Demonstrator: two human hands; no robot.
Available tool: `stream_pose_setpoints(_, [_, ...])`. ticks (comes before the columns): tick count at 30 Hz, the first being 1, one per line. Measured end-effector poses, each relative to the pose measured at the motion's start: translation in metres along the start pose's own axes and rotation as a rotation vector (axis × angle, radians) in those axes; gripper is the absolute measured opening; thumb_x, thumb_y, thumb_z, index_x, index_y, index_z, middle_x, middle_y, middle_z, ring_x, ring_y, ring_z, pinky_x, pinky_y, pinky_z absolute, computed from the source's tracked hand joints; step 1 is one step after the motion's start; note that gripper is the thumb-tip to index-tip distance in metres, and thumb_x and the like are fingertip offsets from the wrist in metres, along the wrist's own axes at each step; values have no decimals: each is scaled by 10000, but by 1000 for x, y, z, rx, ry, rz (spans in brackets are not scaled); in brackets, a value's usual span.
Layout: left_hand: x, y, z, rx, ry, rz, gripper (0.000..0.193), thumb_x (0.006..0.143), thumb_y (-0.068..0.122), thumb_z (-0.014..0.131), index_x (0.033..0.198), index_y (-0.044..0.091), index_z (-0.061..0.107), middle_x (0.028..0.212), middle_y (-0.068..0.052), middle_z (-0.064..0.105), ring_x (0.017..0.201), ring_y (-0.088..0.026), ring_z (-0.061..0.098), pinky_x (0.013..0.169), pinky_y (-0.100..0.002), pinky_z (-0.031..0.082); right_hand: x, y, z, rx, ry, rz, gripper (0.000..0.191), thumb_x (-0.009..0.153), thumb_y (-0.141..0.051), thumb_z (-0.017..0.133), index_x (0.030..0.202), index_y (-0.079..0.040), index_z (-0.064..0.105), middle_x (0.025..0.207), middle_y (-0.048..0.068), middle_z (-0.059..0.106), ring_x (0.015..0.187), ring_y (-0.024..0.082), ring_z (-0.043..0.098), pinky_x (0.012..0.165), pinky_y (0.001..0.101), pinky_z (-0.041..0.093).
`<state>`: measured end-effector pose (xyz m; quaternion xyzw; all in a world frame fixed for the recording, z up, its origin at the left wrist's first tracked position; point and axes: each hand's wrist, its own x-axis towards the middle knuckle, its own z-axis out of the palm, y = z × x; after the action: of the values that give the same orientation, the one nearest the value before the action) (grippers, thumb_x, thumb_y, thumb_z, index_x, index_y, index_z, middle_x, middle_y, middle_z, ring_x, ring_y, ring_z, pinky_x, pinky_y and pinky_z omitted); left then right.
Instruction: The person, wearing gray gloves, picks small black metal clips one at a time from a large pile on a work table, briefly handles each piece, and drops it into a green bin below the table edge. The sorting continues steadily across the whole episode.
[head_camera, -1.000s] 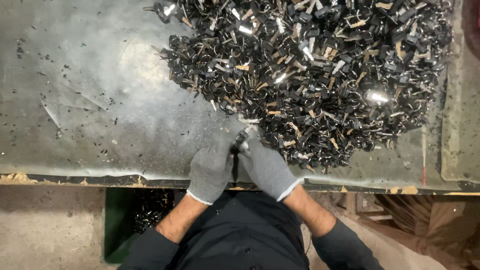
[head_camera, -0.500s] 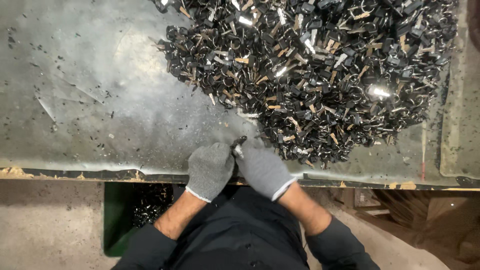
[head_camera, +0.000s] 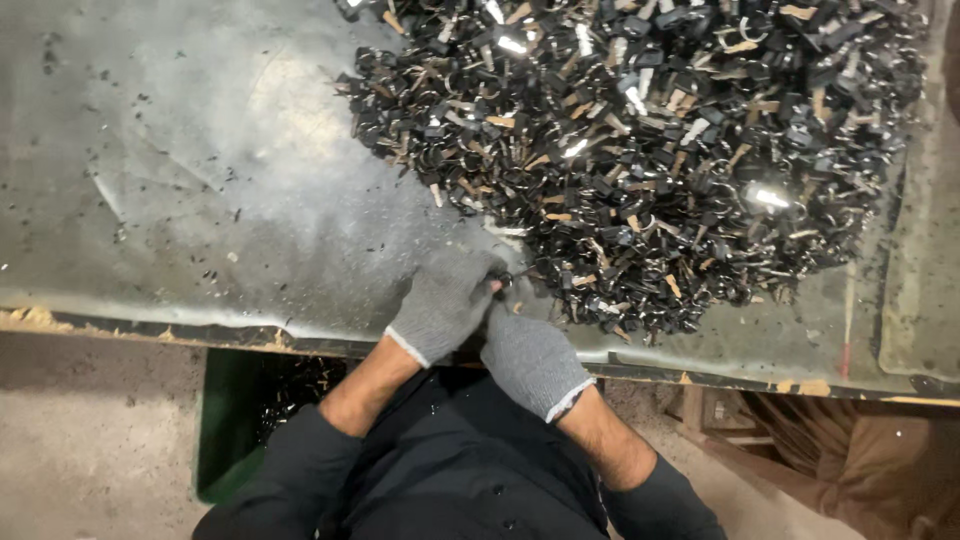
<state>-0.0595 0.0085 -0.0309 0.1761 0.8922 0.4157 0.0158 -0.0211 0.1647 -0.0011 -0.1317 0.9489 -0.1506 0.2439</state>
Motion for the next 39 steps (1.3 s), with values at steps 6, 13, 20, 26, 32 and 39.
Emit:
stream_pose_setpoints(6, [-24,1,4,283,168,184,277,857,77,722,1120,4,673,998,-159,663,961,-354,638,821,-472,513,-5,14,-7,-24,136,212,299,1043,-302,545,1091,-6,551,800,205,714,693,354,744,562,451,615])
stream_pose_setpoints(13, [-36,4,9,443,234,153,222,750,119,722,966,77,694,851,-99,649,836,-313,634,750,-460,503,5,15,9,36,248,-26,294,973,-269,614,1096,-12,542,881,201,728,626,336,734,503,426,578])
stream_pose_setpoints(20, [-37,-4,11,374,176,88,202,793,196,777,921,82,672,815,-111,631,807,-326,623,753,-488,498,-12,23,14,-185,247,-75,360,1025,-210,576,1279,40,526,693,131,709,605,274,728,487,389,571])
stream_pose_setpoints(26, [-45,-3,18,378,221,112,226,755,156,779,940,69,683,797,-113,629,769,-316,622,718,-475,500,-11,6,9,-349,189,-12,443,968,-97,559,1384,39,485,662,119,717,574,277,727,446,387,555])
stream_pose_setpoints(32, [-46,-2,20,406,190,45,169,770,176,778,895,102,690,756,-86,633,706,-295,620,641,-453,494,3,11,-16,276,-152,-7,307,1029,-232,547,1194,25,508,722,197,707,623,375,725,542,447,571])
stream_pose_setpoints(39, [-43,1,14,438,242,124,137,835,204,745,873,109,654,749,-76,595,706,-284,616,654,-445,493,4,11,2,-35,157,91,237,1045,-251,529,1108,-23,518,757,189,707,700,374,742,593,474,606])
